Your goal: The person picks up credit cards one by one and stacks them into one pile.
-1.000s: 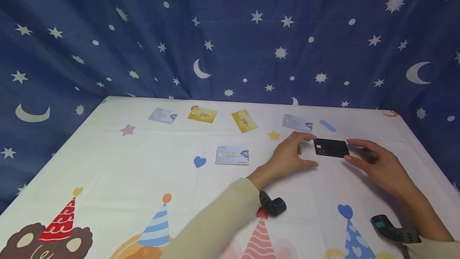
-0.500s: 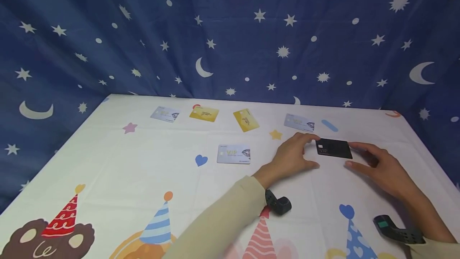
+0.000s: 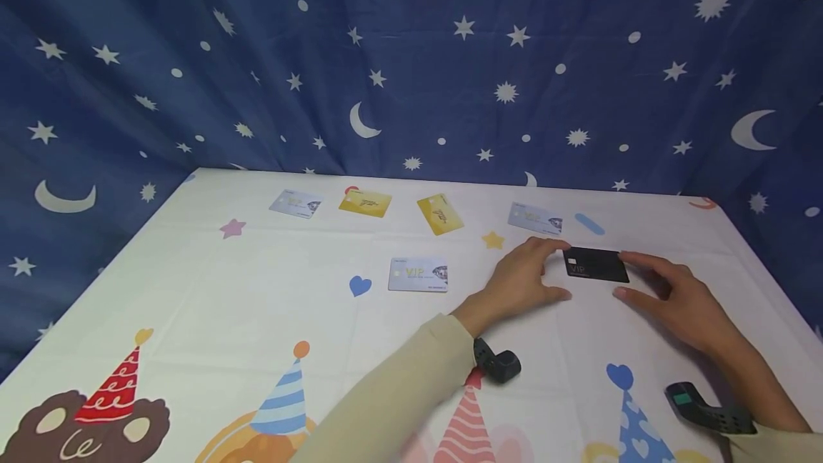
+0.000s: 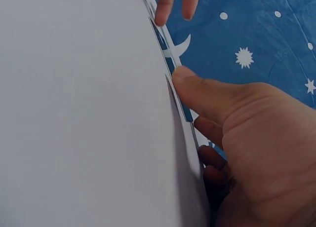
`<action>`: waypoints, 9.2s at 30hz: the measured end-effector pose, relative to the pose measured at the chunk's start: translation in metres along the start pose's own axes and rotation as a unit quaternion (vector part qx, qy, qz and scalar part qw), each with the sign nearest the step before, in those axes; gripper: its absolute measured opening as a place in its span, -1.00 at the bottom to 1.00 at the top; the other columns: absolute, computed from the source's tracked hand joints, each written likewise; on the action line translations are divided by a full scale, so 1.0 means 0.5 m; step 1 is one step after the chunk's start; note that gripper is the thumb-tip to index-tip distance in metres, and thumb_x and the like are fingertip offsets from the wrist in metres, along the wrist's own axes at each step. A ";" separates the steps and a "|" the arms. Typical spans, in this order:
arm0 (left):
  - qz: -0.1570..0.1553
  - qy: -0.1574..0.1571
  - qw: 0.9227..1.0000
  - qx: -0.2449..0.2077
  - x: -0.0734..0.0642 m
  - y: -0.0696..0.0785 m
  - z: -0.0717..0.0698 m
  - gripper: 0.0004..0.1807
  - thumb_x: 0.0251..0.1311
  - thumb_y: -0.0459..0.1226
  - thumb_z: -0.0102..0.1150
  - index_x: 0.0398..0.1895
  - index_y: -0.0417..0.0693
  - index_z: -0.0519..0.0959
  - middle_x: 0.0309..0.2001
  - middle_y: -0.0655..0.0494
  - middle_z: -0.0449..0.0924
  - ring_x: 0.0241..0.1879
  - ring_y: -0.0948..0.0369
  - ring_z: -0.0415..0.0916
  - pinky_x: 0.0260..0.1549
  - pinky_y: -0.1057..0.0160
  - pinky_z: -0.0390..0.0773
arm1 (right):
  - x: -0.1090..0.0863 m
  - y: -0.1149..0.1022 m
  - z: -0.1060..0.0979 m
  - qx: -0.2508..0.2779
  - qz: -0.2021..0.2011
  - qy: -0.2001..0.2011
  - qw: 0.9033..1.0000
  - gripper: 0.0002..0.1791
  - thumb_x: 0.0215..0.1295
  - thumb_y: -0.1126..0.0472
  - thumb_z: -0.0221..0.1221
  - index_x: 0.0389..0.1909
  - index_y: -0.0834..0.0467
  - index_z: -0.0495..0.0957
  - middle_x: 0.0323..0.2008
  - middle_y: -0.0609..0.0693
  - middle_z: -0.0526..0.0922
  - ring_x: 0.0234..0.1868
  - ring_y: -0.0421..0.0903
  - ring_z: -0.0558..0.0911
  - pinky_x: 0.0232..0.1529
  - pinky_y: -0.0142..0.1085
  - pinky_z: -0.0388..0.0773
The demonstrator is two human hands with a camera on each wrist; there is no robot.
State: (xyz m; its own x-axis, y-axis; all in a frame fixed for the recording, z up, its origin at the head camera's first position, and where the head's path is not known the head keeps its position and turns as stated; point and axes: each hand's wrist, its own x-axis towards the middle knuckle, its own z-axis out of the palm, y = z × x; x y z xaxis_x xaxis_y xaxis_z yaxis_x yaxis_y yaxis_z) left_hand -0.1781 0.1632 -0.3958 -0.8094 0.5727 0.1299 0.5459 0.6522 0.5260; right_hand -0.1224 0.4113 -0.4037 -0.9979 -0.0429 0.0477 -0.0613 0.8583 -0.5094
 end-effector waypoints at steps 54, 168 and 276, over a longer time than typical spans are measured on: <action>-0.007 0.048 0.998 0.036 -0.002 0.011 0.002 -0.38 0.06 0.04 0.36 0.23 0.33 0.43 0.09 0.36 0.46 0.02 0.43 0.40 -0.17 0.50 0.34 | -0.003 -0.033 0.000 0.058 -0.058 -0.018 0.996 -0.35 0.27 0.16 0.25 0.36 0.13 0.29 0.27 0.40 0.22 0.29 0.52 0.06 0.17 0.33 -0.03; 0.073 0.022 0.995 -0.057 -0.043 -0.039 -0.105 -0.36 0.02 0.00 0.41 0.23 0.21 0.49 0.15 0.38 0.44 -0.41 0.51 0.30 -0.34 0.55 0.27 | -0.015 -0.104 -0.015 0.069 -0.147 0.088 0.983 -0.28 -0.09 0.39 0.46 0.19 0.09 0.50 0.06 -0.35 0.42 -0.14 -0.24 0.39 -0.21 -0.63 0.31; 0.036 0.047 0.998 -0.010 -0.276 -0.322 -0.249 -0.41 -0.02 -0.07 0.46 0.14 0.10 0.54 -0.09 0.25 0.54 -0.22 0.25 0.30 -0.17 0.23 0.37 | 0.092 -0.378 0.218 0.100 -0.212 -0.045 0.971 -0.42 0.02 0.11 0.45 0.12 -0.03 0.54 0.10 -0.05 0.51 0.05 -0.06 0.46 -0.10 -0.12 0.47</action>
State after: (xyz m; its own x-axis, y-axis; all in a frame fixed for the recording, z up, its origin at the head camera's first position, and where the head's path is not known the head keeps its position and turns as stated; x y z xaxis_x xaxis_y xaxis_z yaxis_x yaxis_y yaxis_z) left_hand -0.1811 -0.0827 -0.3939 -0.7857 0.5677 0.2458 0.5996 0.6010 0.5284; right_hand -0.1588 0.1914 -0.3987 -0.8788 -0.4237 0.2194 -0.4615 0.6376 -0.6168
